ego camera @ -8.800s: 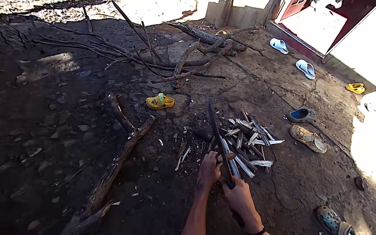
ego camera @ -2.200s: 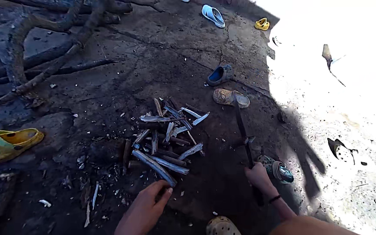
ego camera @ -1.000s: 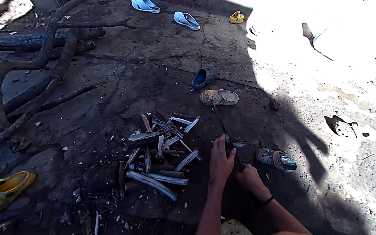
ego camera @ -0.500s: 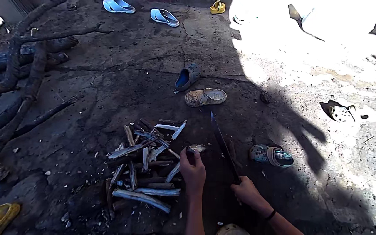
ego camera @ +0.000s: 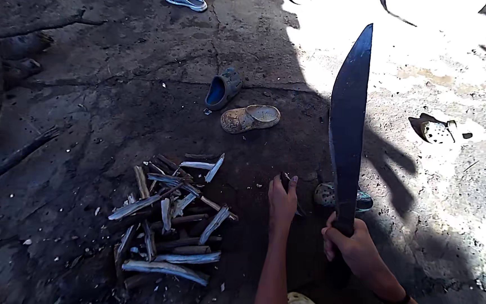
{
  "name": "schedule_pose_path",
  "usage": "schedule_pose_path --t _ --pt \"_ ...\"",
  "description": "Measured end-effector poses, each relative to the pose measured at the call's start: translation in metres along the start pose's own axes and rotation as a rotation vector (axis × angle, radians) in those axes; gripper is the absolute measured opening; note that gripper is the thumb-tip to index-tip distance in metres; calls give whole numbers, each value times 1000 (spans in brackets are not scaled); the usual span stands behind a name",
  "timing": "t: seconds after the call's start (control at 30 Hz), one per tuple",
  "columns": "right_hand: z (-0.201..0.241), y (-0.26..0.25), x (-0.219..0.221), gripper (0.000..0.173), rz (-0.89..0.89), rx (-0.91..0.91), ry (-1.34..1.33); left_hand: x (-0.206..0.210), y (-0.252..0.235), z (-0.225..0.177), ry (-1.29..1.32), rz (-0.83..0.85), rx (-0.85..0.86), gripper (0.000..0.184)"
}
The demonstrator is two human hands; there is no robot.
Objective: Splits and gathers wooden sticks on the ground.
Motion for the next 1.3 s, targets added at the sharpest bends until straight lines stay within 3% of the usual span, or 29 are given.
schedule_pose_path --t 0.13,0.37,0.67,0.97,1.3 --pt "-6 2 -18 10 -57 -17 6 9 11 19 280 51 -64 45" --pt "-34 4 10 9 64 112 22 -41 45 37 781 55 -21 40" --pt "-66 4 46 4 211 219 360 -59 51 53 829 -37 65 41" --pt "-70 -12 40 8 142 133 767 -41 38 79 852 149 181 42" --pt "-67 -16 50 11 150 93 899 -37 35 84 831 206 172 41"
Point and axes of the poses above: each hand's wrist, its own y-axis away from the middle knuckle, its own x-axis out of the palm, z = x × y, the point moved 10 cm from there along -y, towards the middle knuckle, and after that the axes turned 7 degrees about x, right-handed, at the moved point
